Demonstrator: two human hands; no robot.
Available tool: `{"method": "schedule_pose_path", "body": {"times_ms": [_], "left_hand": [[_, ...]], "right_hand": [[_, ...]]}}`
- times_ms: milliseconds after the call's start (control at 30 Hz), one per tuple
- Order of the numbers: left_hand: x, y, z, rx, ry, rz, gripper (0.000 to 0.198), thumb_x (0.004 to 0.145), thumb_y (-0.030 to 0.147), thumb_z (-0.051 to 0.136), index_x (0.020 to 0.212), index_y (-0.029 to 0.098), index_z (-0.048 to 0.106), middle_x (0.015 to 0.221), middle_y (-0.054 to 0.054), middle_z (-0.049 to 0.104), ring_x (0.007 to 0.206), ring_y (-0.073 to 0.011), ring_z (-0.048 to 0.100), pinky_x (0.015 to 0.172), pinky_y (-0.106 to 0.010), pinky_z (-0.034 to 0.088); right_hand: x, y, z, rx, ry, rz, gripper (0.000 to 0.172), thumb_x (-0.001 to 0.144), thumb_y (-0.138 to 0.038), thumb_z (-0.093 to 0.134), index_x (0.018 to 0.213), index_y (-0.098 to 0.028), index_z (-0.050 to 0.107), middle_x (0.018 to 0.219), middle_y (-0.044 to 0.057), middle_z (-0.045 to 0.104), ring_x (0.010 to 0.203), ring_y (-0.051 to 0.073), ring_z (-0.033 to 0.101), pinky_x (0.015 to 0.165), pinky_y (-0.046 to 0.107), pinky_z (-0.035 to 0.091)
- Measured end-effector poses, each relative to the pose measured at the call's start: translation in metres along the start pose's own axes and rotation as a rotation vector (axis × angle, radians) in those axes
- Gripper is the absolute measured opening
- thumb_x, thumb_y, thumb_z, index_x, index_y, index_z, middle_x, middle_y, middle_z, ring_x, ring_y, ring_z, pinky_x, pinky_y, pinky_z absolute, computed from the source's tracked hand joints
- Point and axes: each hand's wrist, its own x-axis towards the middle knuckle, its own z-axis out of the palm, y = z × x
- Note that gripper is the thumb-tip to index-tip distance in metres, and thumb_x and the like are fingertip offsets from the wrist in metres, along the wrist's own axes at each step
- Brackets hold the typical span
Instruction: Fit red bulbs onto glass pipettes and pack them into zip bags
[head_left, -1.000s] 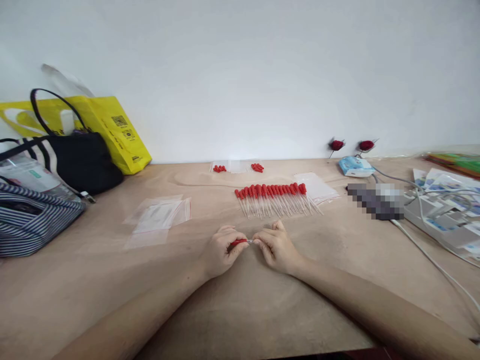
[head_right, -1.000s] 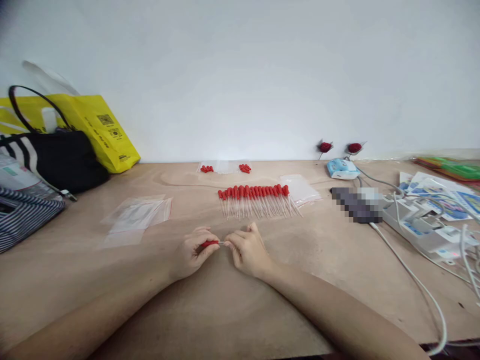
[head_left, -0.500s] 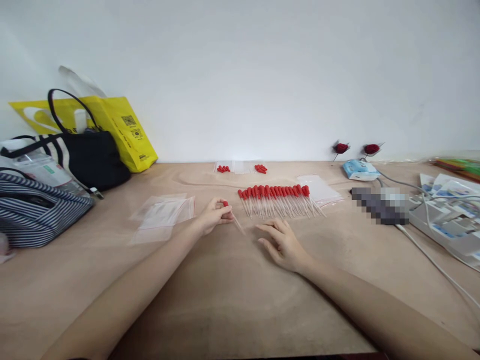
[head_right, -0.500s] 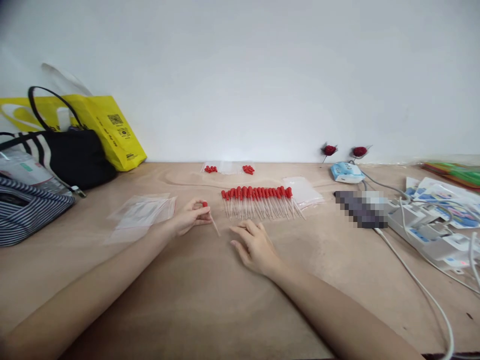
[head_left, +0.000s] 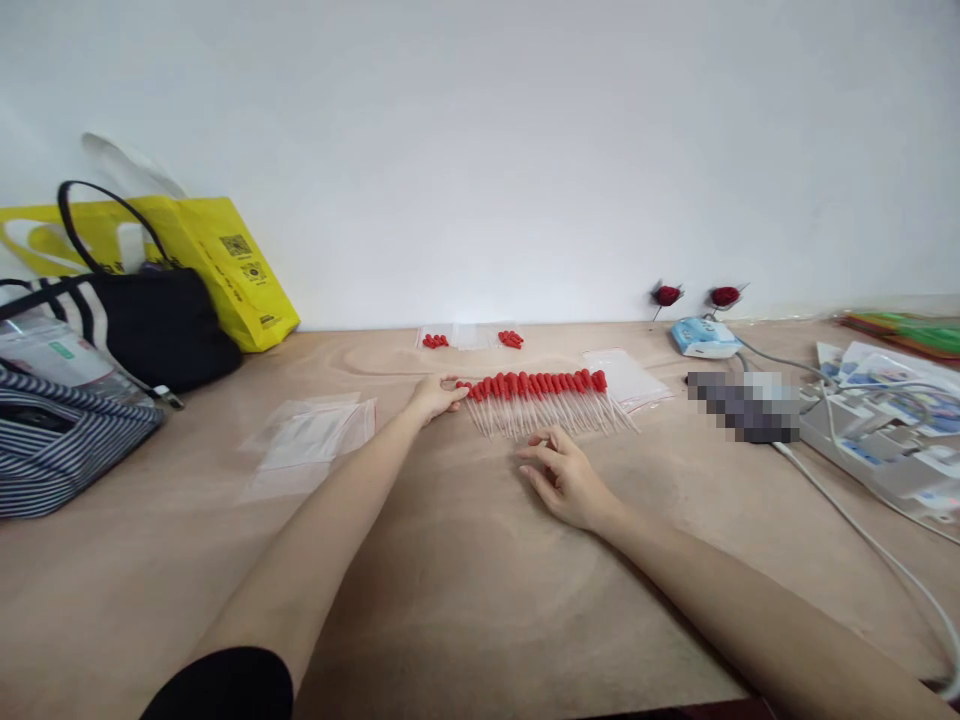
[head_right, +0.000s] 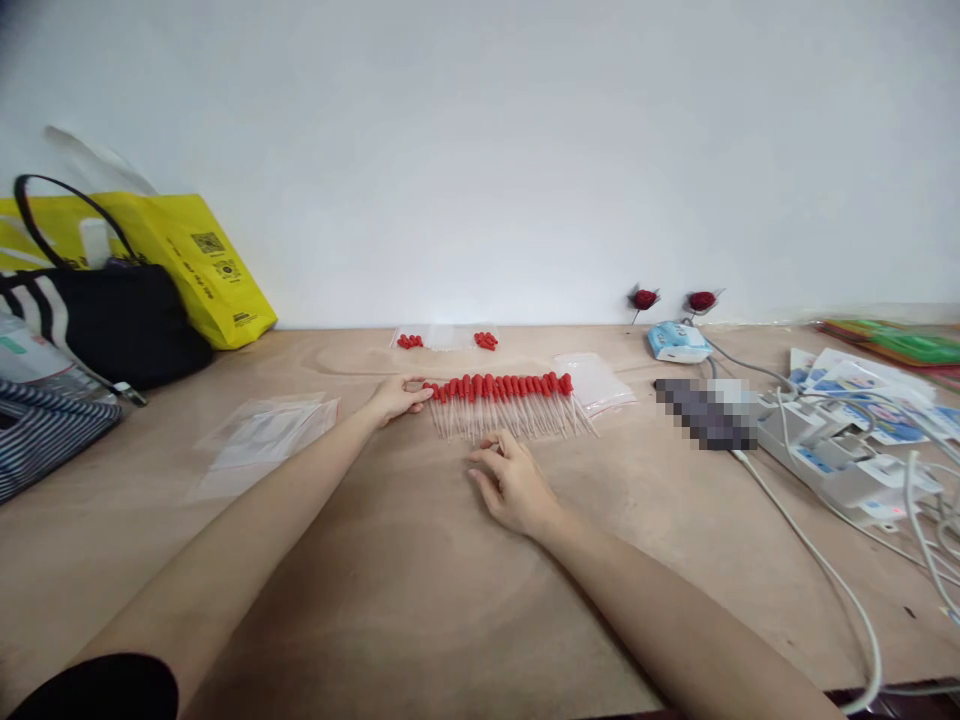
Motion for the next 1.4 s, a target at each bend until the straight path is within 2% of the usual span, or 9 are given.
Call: {"method": "schedule_pose_path", "body": {"times_ms": [133,300,500,667,800,1067,1200,1267,1400], "left_hand": [[-0.005,-0.002,0.0,0.144,0.064,0.096,0.045,0.07,0.03,0.066,0.109,0.012,0.055,0.066,-0.002,0.062,0.043,-0.0076,0.054,0.048,-0.019,0.042],[-0.04,-0.01,-0.013,0.347,0.175,0.314,0.032,0.075,0.029,0.055,0.104,0.016,0.059,0.088,-0.006,0.064,0.078,-0.0171,0.06,0.078,-0.029,0.044],[-0.088,-0.038,-0.09,0.766,0.394,0.454,0.034,0.073,0.037,0.049,0.093,0.013,0.064,0.107,-0.013,0.06,0.109,-0.0278,0.047,0.097,-0.039,0.03],[-0.1,-0.057,-0.137,1.045,0.384,0.14,0.051,0.075,0.047,0.042,0.107,0.009,0.057,0.115,-0.016,0.056,0.107,-0.031,0.05,0.087,-0.036,0.04],[-0.103,-0.056,-0.136,1.045,0.309,0.038,0.036,0.08,0.033,0.036,0.095,0.015,0.064,0.101,-0.011,0.065,0.095,-0.0297,0.058,0.076,-0.034,0.043],[-0.115,-0.039,-0.143,0.865,0.47,0.0,0.03,0.081,0.031,0.042,0.093,0.016,0.065,0.087,-0.005,0.069,0.088,-0.0254,0.06,0.068,-0.029,0.045],[-0.132,-0.026,-0.123,0.732,0.568,0.374,0.03,0.082,0.029,0.041,0.099,0.016,0.062,0.105,-0.006,0.063,0.102,-0.02,0.054,0.087,-0.03,0.041],[-0.143,-0.021,-0.1,0.603,0.345,0.711,0.025,0.08,0.026,0.045,0.093,0.017,0.064,0.098,-0.006,0.065,0.096,-0.0178,0.057,0.089,-0.031,0.041],[-0.156,-0.018,-0.045,0.492,-0.311,1.037,0.03,0.081,0.015,0.041,0.093,0.026,0.067,0.098,-0.003,0.067,0.104,-0.0173,0.054,0.09,-0.034,0.042]], "right_hand": [[0.0,-0.001,-0.001,0.009,0.001,-0.004,0.019,0.079,-0.018,0.05,0.096,-0.02,0.058,0.097,0.008,0.048,0.08,0.016,0.05,0.073,0.034,0.046],[0.0,-0.001,-0.002,0.008,-0.006,-0.003,0.017,0.078,-0.017,0.05,0.093,-0.018,0.059,0.096,0.008,0.049,0.078,0.015,0.05,0.072,0.033,0.046],[-0.001,0.001,-0.001,0.01,-0.026,-0.023,0.017,0.079,-0.018,0.05,0.092,-0.019,0.059,0.095,0.008,0.051,0.076,0.014,0.05,0.071,0.032,0.046],[0.0,0.001,0.0,-0.001,-0.053,-0.032,0.017,0.079,-0.018,0.049,0.092,-0.019,0.06,0.095,0.008,0.051,0.074,0.014,0.051,0.071,0.033,0.046],[0.0,0.0,0.0,0.006,-0.05,-0.038,0.017,0.079,-0.017,0.049,0.092,-0.019,0.06,0.095,0.008,0.052,0.076,0.014,0.051,0.072,0.033,0.046],[0.0,0.002,0.0,0.003,-0.067,-0.043,0.016,0.079,-0.018,0.05,0.091,-0.018,0.06,0.095,0.008,0.051,0.073,0.014,0.052,0.071,0.033,0.046],[0.001,0.002,-0.005,-0.029,0.027,-0.051,0.017,0.08,-0.02,0.049,0.093,-0.019,0.06,0.094,0.008,0.052,0.08,0.016,0.053,0.074,0.035,0.045],[0.0,0.004,-0.011,-0.024,0.109,-0.038,0.019,0.081,-0.022,0.049,0.096,-0.019,0.059,0.093,0.009,0.053,0.084,0.018,0.053,0.075,0.036,0.045],[-0.002,0.013,-0.028,0.031,0.224,0.005,0.022,0.084,-0.026,0.044,0.099,-0.019,0.059,0.091,0.008,0.054,0.083,0.018,0.054,0.073,0.035,0.046]]}}
